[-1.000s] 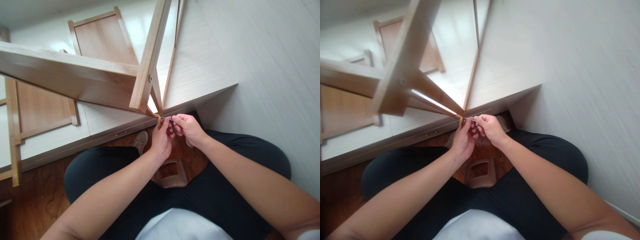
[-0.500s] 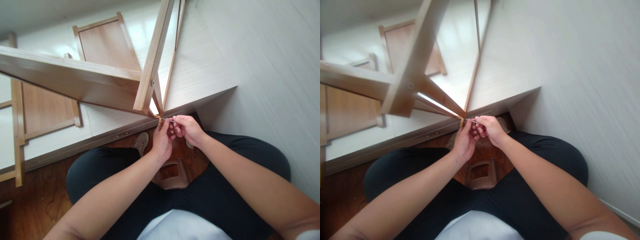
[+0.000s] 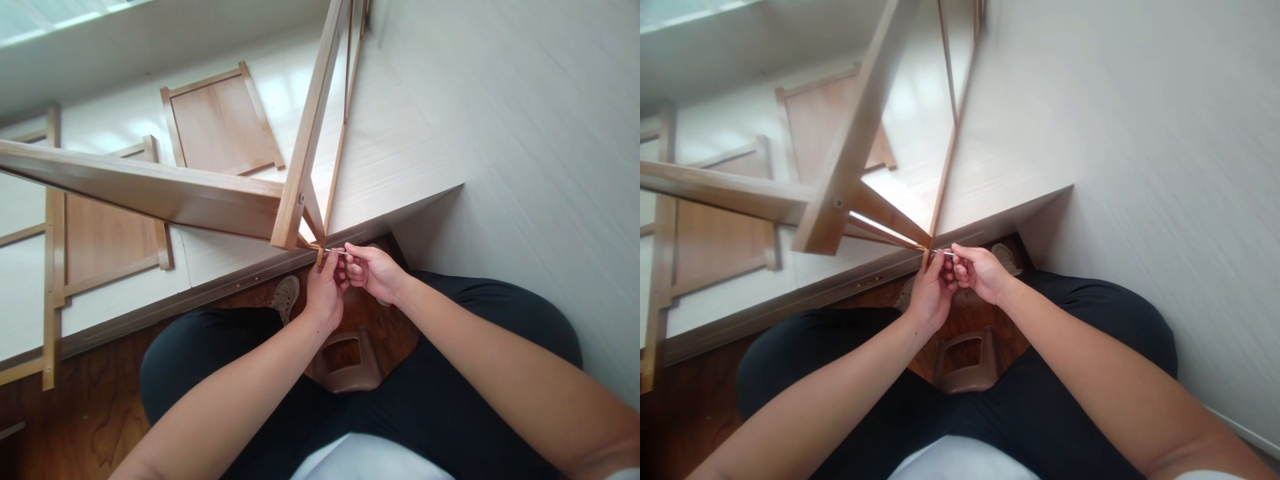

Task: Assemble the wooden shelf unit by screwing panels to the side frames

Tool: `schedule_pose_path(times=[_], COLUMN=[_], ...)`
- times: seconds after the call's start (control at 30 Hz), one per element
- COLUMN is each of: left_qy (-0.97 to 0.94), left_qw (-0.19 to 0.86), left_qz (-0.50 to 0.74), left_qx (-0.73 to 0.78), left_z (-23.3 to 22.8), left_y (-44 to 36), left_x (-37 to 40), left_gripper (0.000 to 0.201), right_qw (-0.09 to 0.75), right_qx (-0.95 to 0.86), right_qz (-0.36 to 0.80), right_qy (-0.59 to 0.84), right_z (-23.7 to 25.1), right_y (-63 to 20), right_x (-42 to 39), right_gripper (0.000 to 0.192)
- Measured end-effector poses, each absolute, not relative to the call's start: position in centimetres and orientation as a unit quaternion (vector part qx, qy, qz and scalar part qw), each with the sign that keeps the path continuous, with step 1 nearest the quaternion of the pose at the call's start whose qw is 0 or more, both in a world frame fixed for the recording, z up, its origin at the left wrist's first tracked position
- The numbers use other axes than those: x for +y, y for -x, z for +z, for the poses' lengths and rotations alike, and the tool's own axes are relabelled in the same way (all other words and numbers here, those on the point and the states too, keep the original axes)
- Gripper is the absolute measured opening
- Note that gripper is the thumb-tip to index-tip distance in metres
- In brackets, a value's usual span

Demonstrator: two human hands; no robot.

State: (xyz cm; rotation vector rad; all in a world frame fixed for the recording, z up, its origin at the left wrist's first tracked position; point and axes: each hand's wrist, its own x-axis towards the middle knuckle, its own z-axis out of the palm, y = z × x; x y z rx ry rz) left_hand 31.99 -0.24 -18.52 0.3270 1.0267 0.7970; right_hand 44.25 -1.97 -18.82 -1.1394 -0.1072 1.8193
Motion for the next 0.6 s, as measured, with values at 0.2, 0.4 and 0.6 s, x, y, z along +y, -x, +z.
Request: schedule_pose_path(times=[0.2,0.4,0.6], left_qy=[-0.169,-0.165,-0.165], left_qw=[0.789,0.787,0.781], left_qz=[0.36,0.361,0.367], left_qx=[0.469,0.473,0.477], left_z=[-18.7,-18.79,-18.86], left_y=[-32.04,-32.06,-32.03], left_x=[-0.2,-0.27,-0.31], left_gripper=[0.039,0.041,0.042], right_qw=[0.506,0.514,0.522], right_qx=[-0.111,-0.151,-0.202], right_qz=[0.69,0.66,0.617], right_qy=[0.505,0.527,0.553], right_z=[-18.76,-18.53,-18.39], right_y=[-43.75,-43.37,-43.33], right_x=[-2.13,-2.11,-2.07], right_gripper=[0.045,0.049,0.045])
